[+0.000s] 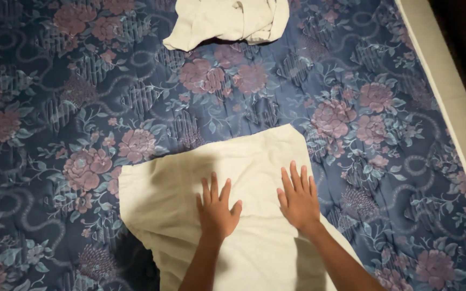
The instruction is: The person folds a white towel on a bed with a floral-patterned sheet. They smooth the fabric, fold the sides inward, and then fold the towel in half multiple times to create a compact rectangular shape.
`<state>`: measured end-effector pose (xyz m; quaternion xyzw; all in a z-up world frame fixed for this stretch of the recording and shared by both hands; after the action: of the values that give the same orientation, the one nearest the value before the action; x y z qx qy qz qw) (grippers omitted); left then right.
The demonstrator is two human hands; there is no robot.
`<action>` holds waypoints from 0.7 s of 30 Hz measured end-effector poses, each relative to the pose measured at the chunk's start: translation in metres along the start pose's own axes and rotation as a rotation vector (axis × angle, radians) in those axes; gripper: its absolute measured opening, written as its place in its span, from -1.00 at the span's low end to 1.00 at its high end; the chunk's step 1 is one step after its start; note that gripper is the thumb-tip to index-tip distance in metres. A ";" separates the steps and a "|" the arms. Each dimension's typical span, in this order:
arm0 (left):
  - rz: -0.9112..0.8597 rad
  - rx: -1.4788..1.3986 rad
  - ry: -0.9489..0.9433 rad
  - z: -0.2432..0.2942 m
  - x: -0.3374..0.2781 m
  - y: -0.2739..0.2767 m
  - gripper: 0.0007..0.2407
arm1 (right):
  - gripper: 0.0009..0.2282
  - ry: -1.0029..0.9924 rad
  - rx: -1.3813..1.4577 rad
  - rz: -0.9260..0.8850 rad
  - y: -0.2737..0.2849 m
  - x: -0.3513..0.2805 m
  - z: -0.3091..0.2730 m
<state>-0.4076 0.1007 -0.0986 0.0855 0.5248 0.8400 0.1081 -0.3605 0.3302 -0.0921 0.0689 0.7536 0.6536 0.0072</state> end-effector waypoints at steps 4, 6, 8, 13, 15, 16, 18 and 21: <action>0.107 0.046 0.011 0.027 0.011 0.011 -0.59 | -0.46 -0.027 0.062 0.065 0.010 -0.013 -0.006; 0.061 -0.080 -0.097 0.053 0.027 0.017 -0.73 | -0.47 -0.054 0.057 0.085 0.011 -0.016 -0.006; 0.113 -0.079 -0.182 0.080 0.049 0.016 -0.72 | -0.47 -0.062 0.064 0.094 0.010 -0.013 -0.005; 0.201 -0.068 -0.312 0.134 0.109 0.000 -0.63 | -0.45 -0.106 0.064 0.029 -0.003 -0.012 0.004; 0.216 -0.058 -0.213 0.136 0.131 -0.017 -0.67 | -0.45 -0.099 0.115 0.062 -0.005 -0.009 0.004; 0.206 -0.059 -0.215 0.140 0.138 -0.024 -0.67 | -0.45 -0.107 0.115 0.055 -0.009 -0.010 0.005; 0.243 -0.165 -0.090 0.138 0.152 -0.033 -0.74 | -0.44 -0.108 0.133 0.053 -0.015 -0.011 0.008; 0.159 -0.166 -0.011 0.142 0.163 -0.041 -0.80 | -0.45 -0.110 0.130 0.043 -0.024 -0.014 0.011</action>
<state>-0.5240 0.2844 -0.0690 0.1221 0.4443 0.8860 0.0509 -0.3473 0.3362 -0.1189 0.1212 0.7913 0.5986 0.0301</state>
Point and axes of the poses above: each hand's wrist, its own x-axis towards the middle knuckle, its own y-axis out of the back of the hand, z = x × y, the point moved 7 cm from there along x, towards the middle knuckle, and after that the axes turned 2 degrees about z, right-handed, at the moved point
